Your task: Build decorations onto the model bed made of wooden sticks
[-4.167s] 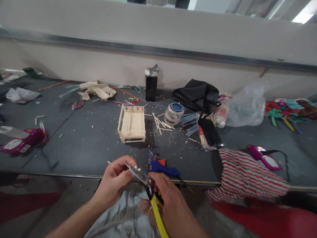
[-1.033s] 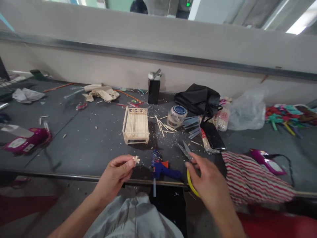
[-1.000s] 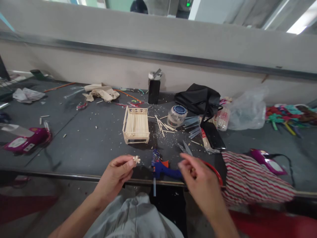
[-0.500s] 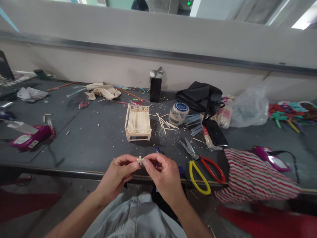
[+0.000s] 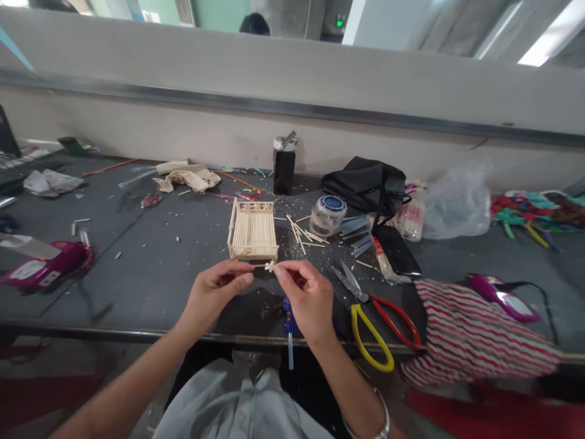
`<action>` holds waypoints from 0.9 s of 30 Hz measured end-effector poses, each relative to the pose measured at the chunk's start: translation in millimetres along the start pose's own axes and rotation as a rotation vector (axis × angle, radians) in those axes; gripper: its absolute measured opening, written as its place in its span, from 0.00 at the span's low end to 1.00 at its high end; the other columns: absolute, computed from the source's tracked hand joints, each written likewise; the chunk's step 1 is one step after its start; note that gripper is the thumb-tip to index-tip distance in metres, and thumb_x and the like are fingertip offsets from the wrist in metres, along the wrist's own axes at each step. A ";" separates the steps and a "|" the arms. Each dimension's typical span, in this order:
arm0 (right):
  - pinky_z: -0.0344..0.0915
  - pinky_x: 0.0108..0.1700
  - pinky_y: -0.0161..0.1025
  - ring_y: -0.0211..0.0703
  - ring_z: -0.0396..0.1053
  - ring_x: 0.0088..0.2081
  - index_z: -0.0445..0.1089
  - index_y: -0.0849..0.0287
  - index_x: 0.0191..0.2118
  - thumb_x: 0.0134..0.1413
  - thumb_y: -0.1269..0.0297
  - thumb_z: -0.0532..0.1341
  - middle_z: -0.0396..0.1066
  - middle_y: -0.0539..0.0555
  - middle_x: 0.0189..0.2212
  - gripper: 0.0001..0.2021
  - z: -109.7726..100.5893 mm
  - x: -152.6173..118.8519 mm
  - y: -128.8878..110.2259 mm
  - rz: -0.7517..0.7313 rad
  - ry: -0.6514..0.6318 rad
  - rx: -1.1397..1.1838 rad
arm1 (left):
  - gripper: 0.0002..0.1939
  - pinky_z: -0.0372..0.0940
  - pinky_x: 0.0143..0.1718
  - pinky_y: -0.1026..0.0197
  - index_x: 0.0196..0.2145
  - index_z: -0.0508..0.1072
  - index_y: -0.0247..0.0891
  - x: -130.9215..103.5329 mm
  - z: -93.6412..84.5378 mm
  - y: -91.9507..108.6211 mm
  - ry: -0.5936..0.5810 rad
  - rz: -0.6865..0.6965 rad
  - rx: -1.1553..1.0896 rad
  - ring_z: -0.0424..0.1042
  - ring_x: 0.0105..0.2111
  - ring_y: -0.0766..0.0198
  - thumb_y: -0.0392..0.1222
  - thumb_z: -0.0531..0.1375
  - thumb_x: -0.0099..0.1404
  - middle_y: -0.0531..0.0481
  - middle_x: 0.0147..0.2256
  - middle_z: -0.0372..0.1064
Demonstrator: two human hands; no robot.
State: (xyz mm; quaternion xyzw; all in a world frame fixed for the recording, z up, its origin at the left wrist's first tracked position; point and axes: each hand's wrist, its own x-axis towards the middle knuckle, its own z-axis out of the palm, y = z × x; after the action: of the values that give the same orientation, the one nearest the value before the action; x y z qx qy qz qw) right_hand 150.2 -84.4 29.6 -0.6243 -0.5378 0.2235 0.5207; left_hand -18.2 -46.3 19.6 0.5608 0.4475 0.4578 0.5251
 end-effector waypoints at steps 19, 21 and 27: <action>0.67 0.49 0.57 0.56 0.66 0.49 0.56 0.63 0.59 0.47 0.74 0.55 0.68 0.63 0.48 0.29 -55.3 -50.4 58.2 -0.331 -0.310 -0.864 | 0.03 0.54 0.24 0.66 0.27 0.77 0.40 15.1 -2.4 -21.6 0.042 0.370 0.336 0.60 0.20 0.69 0.39 0.64 0.58 0.54 0.20 0.63; 0.68 0.47 0.55 0.55 0.68 0.46 0.60 0.62 0.56 0.48 0.75 0.54 0.69 0.62 0.45 0.26 -52.9 -51.0 62.8 -0.330 -0.318 -0.906 | 0.03 0.55 0.24 0.66 0.27 0.77 0.40 14.1 -3.0 -21.3 0.017 0.412 0.383 0.62 0.21 0.69 0.38 0.64 0.58 0.54 0.20 0.65; 0.69 0.48 0.54 0.57 0.68 0.47 0.67 0.65 0.46 0.46 0.74 0.54 0.68 0.65 0.44 0.18 -48.5 -44.8 62.1 -0.407 -0.290 -0.880 | 0.04 0.55 0.23 0.68 0.28 0.74 0.38 12.1 -8.2 -23.5 0.074 0.530 0.440 0.60 0.20 0.71 0.36 0.62 0.61 0.57 0.19 0.60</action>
State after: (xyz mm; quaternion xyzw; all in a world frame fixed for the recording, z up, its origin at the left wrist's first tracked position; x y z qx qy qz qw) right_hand 203.8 -137.3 -20.9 -0.6295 -0.7588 -0.0459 0.1612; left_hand -24.6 -31.7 -3.1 0.7402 0.3932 0.4908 0.2377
